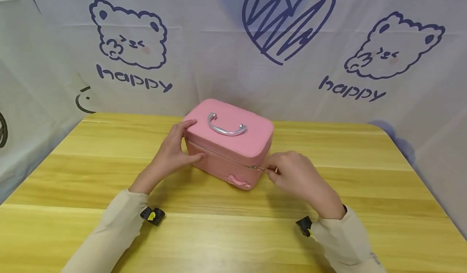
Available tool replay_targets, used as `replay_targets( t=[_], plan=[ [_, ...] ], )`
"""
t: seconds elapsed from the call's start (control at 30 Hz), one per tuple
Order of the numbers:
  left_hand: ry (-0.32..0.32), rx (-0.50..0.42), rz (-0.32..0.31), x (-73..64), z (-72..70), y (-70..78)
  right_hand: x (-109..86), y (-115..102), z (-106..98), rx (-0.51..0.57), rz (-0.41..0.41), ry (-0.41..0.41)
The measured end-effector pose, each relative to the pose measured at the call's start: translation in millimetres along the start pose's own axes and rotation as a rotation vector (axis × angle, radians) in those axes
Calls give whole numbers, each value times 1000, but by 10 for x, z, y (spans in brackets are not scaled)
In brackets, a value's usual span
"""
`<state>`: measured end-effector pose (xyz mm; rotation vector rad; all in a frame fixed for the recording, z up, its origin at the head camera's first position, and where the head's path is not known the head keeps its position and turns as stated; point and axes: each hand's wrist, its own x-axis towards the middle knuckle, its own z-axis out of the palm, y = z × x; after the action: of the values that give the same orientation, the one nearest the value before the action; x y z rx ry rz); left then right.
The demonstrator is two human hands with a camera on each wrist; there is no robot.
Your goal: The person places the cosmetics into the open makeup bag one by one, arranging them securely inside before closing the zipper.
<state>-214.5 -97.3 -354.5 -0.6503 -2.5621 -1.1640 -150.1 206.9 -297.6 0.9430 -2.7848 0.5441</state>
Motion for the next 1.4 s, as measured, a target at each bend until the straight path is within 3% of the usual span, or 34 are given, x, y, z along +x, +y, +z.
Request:
replay_targets(
  t=[0.17,0.27,0.47,0.73,0.83,1.13,1.4],
  plan=[
    [33,155,51,-3,12,72,-32,118,-43,-100,65,56],
    [44,116,75,-2,11,65,-35,186,-49,-110,92,59],
    [7,-196,49,17,-75,-18,6,266,-11,-45,104,23],
    [-167,-609,-17,35,-201,-78,-24,354,-31,2,165,-12],
    [-205,-699,-40,63,-180,-102,-35,374,-46,22,162,-13],
    [-297,-566,-97,186,-124,-244,-1,363,-11,35,153,-40],
    [-283,-597,-87,234,-102,-258,4,353,-40,55,175,-77]
  ],
)
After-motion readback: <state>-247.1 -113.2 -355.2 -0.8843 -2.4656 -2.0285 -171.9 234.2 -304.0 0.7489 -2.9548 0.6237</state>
